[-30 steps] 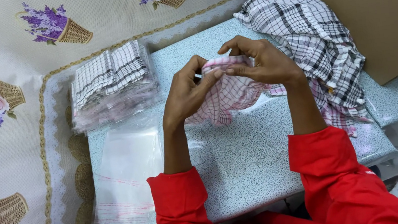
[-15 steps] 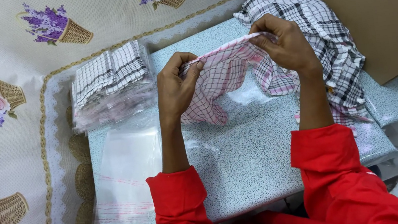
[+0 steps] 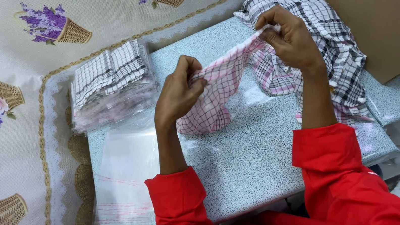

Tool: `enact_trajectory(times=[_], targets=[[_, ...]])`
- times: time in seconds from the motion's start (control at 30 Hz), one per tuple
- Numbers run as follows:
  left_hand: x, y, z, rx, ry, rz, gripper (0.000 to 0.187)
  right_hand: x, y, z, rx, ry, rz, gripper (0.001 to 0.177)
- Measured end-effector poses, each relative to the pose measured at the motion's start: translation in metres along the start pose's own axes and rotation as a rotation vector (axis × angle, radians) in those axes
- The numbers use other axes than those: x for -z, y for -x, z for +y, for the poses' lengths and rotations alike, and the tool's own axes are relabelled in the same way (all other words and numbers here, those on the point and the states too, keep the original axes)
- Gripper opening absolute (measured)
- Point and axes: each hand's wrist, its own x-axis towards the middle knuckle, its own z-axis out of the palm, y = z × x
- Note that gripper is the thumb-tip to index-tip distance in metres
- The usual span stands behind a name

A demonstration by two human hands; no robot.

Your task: Folding checkered cloths and placing them into individual plastic bags for packaging

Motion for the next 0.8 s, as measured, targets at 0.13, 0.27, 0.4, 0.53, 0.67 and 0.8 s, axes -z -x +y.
enact_trajectory(times=[0.13, 0.27, 0.4, 0.53, 0.67, 0.8], targets=[[-0.009, -0.005, -0.013, 0.026, -0.198, -0.135, 0.034, 0.000, 0.002, -0.003, 0.014, -0.090, 0.010, 0.027], [-0.016, -0.010, -0.021, -0.090, -0.308, -0.151, 0.069, -0.004, 0.001, -0.016, 0.039, -0.218, -0.145, 0.037], [-0.018, 0.000, 0.018, -0.293, 0.125, -0.031, 0.067, -0.025, 0.002, -0.019, 0.129, -0.417, -0.313, 0.046], [-0.039, -0.003, 0.019, -0.326, 0.310, -0.015, 0.039, -0.037, 0.001, -0.031, 0.135, -0.391, -0.332, 0.049], [-0.045, -0.012, 0.003, -0.341, 0.335, 0.107, 0.016, -0.034, 0.000, -0.025, 0.108, -0.396, -0.252, 0.053], [-0.043, -0.015, 0.002, -0.346, 0.385, 0.197, 0.023, -0.032, -0.001, -0.019, 0.040, -0.425, -0.267, 0.045]])
